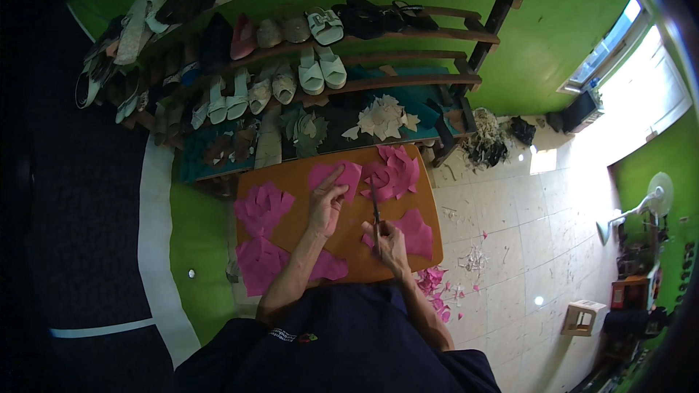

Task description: Cutting pink fabric pieces with scissors on a table.

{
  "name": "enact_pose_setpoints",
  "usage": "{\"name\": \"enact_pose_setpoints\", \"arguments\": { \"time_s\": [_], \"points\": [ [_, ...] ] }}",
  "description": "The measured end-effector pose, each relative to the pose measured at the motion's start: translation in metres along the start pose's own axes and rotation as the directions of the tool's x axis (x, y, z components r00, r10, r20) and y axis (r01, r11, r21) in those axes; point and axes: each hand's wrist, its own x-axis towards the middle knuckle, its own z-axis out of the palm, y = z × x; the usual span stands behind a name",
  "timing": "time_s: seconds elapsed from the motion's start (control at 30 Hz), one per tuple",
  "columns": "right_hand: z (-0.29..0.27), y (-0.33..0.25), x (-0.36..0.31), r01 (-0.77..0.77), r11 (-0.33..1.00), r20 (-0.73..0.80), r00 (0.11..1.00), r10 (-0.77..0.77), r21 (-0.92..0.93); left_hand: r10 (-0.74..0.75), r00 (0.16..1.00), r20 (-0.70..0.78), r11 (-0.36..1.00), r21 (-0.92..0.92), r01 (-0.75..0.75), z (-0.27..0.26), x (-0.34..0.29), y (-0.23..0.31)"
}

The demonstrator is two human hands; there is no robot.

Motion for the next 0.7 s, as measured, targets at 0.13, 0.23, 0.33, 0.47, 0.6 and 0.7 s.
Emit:
{"name": "enact_pose_setpoints", "arguments": {
  "time_s": [0.13, 0.23, 0.33, 0.47, 0.6, 0.7],
  "points": [
    [0.021, -0.019, -0.036, 0.069, 0.989, 0.089, 0.993, -0.081, 0.133, 0.098, 0.993, -0.072, 0.989, 0.122, -0.089, 0.021, -0.003, 0.038],
    [0.029, -0.02, -0.045, 0.174, 0.982, 0.114, 0.977, -0.181, 0.069, 0.108, 0.983, -0.15, 0.994, -0.009, -0.111, 0.023, -0.005, 0.044],
    [0.04, -0.026, -0.043, 0.21, 0.975, 0.093, 0.975, -0.203, -0.078, 0.11, 0.966, -0.232, 0.991, -0.051, -0.125, 0.032, -0.015, 0.046],
    [0.05, -0.04, -0.045, 0.23, 0.972, 0.119, 0.968, -0.222, -0.052, 0.211, 0.953, -0.219, 0.973, -0.048, -0.227, 0.043, -0.023, 0.042],
    [0.058, -0.05, -0.047, 0.237, 0.969, 0.085, 0.969, -0.231, -0.065, 0.2, 0.953, -0.227, 0.973, -0.068, -0.221, 0.041, -0.028, 0.04],
    [0.062, -0.051, -0.045, 0.249, 0.966, 0.055, 0.968, -0.246, -0.067, 0.23, 0.952, -0.202, 0.969, -0.039, -0.242, 0.044, -0.032, 0.043]
  ]
}}
